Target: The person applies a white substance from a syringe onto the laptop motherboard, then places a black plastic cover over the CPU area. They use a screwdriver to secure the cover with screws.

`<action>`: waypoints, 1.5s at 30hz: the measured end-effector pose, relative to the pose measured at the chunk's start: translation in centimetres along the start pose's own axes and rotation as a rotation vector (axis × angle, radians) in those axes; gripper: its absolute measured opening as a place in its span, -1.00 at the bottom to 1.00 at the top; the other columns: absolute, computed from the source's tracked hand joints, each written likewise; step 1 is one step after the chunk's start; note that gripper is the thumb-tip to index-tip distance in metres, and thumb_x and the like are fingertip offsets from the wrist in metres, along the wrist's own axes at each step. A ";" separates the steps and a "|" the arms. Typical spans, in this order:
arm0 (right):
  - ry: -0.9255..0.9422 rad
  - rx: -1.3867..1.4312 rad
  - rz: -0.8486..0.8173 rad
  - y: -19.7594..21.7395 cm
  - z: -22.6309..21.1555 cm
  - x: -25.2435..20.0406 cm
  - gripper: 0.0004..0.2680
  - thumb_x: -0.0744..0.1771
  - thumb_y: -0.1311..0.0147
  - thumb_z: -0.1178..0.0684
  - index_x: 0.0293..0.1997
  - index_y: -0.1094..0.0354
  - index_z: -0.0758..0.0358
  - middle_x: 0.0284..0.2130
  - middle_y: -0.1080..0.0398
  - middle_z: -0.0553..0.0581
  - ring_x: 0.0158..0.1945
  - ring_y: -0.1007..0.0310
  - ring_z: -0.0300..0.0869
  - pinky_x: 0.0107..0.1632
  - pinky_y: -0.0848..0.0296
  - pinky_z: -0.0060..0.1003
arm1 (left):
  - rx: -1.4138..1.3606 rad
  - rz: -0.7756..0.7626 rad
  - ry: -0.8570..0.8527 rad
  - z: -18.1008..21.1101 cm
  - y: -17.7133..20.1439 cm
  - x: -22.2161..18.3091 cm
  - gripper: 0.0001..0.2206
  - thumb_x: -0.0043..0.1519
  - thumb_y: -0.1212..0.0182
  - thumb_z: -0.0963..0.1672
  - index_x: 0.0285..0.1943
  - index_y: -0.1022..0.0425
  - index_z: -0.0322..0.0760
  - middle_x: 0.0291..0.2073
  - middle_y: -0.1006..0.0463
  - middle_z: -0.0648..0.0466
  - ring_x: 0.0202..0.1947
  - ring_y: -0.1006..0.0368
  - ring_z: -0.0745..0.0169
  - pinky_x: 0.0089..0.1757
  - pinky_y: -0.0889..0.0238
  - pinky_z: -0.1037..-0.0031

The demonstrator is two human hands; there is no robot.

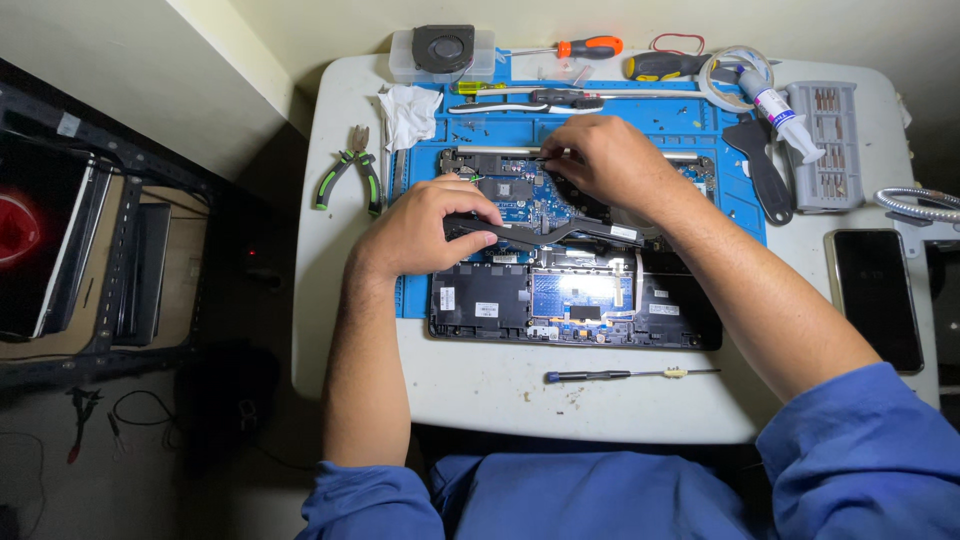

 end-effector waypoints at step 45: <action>-0.057 -0.029 0.009 6.0 2.8 -4.9 -0.84 0.39 -0.22 0.03 0.00 -0.45 0.25 -0.20 -0.56 0.11 -0.14 -0.54 -0.02 -0.07 -0.40 -0.11 | 0.278 0.194 -0.107 -1.8 -3.3 2.0 -0.87 0.24 -0.35 -0.17 -0.07 -0.63 -0.27 -0.16 -0.63 0.06 -0.10 -0.43 0.07 -0.06 -0.35 0.27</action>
Point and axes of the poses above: each hand's wrist, its own x-axis towards the middle knuckle, its own y-axis out of the back of the hand, z = x × y, the point moved 7 cm from there along x, towards the middle knuckle
